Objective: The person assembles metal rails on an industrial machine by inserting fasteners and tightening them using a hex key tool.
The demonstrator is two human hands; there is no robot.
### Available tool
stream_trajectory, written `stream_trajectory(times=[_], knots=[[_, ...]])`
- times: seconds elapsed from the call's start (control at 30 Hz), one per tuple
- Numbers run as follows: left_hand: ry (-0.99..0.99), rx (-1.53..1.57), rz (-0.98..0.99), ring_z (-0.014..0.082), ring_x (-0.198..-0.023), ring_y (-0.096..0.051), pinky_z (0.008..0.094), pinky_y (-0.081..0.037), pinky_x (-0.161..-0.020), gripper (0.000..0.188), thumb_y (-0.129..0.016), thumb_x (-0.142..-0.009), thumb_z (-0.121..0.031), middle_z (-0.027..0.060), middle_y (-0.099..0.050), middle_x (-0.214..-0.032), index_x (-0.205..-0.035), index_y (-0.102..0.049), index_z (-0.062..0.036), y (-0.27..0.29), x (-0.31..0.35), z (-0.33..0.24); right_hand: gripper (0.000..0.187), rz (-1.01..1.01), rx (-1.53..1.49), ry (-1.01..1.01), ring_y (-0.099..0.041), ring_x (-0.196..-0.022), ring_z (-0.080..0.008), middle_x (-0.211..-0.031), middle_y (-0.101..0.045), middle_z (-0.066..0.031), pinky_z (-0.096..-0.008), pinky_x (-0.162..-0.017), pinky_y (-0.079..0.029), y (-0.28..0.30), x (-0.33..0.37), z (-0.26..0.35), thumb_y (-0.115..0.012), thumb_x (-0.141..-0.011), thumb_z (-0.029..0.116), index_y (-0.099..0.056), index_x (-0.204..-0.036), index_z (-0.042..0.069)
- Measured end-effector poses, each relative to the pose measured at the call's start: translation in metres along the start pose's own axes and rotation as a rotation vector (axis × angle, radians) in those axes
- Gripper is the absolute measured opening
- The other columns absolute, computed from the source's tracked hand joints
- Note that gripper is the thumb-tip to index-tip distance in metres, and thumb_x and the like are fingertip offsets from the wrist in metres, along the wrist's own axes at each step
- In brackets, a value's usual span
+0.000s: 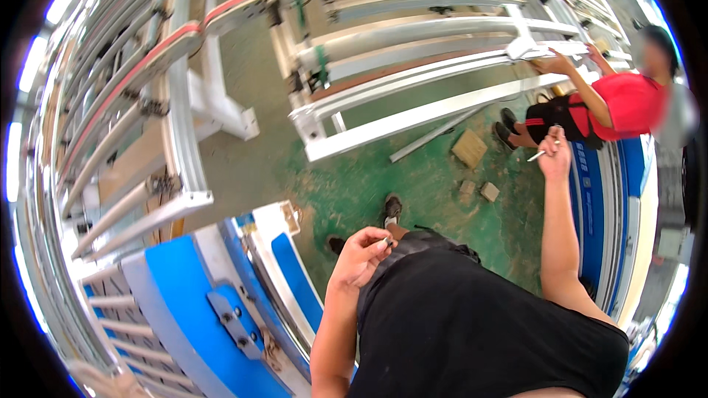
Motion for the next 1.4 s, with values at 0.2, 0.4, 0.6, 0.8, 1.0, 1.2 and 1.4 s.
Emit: stream_trajectory(times=[0.2,0.4,0.6,0.8,1.0,1.2,1.4], knots=[[-0.017,-0.096,-0.018,0.0165,-0.087,-0.066,0.0249,-0.054,-0.075,0.013,-0.064,-0.089,-0.003,0.0071,-0.067,-0.095,-0.101,-0.065,-0.0004,0.008,0.031,0.0,0.022,0.096,0.013,-0.049,-0.038,-0.049,-0.0076,-0.094,-0.066,-0.0068,-0.0205,-0.044,-0.031,0.031,-0.03,0.024,-0.044,-0.103,0.02,-0.056,-0.1,0.001],[0.045,-0.467,0.066,0.0118,-0.087,-0.066,0.0235,-0.052,-0.078,0.021,-0.07,-0.085,-0.007,0.0074,-0.069,-0.094,-0.104,-0.067,0.0023,-0.003,0.058,0.005,0.024,0.019,0.018,-0.056,-0.035,-0.048,-0.0082,-0.094,-0.067,-0.0077,-0.0214,-0.042,-0.029,0.05,-0.04,0.029,-0.044,-0.102,0.021,-0.058,-0.097,0.002],[-0.028,-0.655,0.026,0.0141,-0.088,-0.065,0.0265,-0.051,-0.083,0.027,-0.07,-0.08,-0.004,0.0085,-0.069,-0.096,-0.105,-0.067,0.0067,-0.006,0.072,-0.017,0.021,0.06,0.054,-0.071,-0.031,-0.046,-0.0061,-0.071,-0.055,0.0001,-0.0224,-0.042,-0.026,0.072,-0.048,0.044,-0.047,-0.101,0.023,-0.058,-0.092,0.007],[0.001,-0.45,-0.195,0.0169,-0.086,-0.067,0.026,-0.054,-0.078,0.024,-0.063,-0.085,0.003,0.0129,-0.07,-0.097,-0.109,-0.065,0.0082,0.039,0.082,-0.003,0.014,-0.053,0.048,0.031,-0.035,-0.047,-0.0062,-0.078,-0.062,-0.0021,-0.0213,-0.042,-0.029,0.013,-0.027,0.015,-0.049,-0.099,0.017,-0.058,-0.094,0.008],[-0.022,-0.349,-0.252,0.0211,-0.088,-0.067,0.0293,-0.057,-0.078,0.021,-0.059,-0.088,0.004,0.016,-0.067,-0.104,-0.108,-0.063,0.0082,0.04,0.075,-0.008,0.013,-0.193,-0.001,0.1,-0.036,-0.047,-0.0064,-0.083,-0.066,-0.005,-0.0203,-0.042,-0.027,0.016,0.001,0.016,-0.05,-0.099,0.016,-0.059,-0.094,0.008],[0.047,-0.368,-0.239,0.0175,-0.08,-0.067,0.0257,-0.056,-0.069,0.017,-0.06,-0.091,-0.001,0.0159,-0.068,-0.097,-0.108,-0.061,0.004,0.044,0.069,-0.009,0.01,-0.231,-0.018,0.104,-0.036,-0.048,-0.0059,-0.082,-0.063,-0.0025,-0.0209,-0.044,-0.028,0.037,0.019,0.015,-0.051,-0.098,0.017,-0.057,-0.093,0.01],[0.055,-0.434,-0.267,0.0162,-0.073,-0.065,0.0248,-0.055,-0.064,0.016,-0.058,-0.092,0.0,0.0152,-0.067,-0.092,-0.107,-0.058,0.0015,0.03,0.058,-0.009,0.008,-0.289,-0.072,0.113,-0.036,-0.048,-0.0058,-0.08,-0.061,-0.0021,-0.0197,-0.043,-0.028,0.065,0.029,0.01,-0.051,-0.098,0.015,-0.055,-0.093,0.01]])
Point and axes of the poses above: each hand's wrist, its own x-axis away from the middle knuckle, its own y-axis out of the back of the hand, z = x × y, the point moved 7 cm from there along -x, towards the middle knuckle
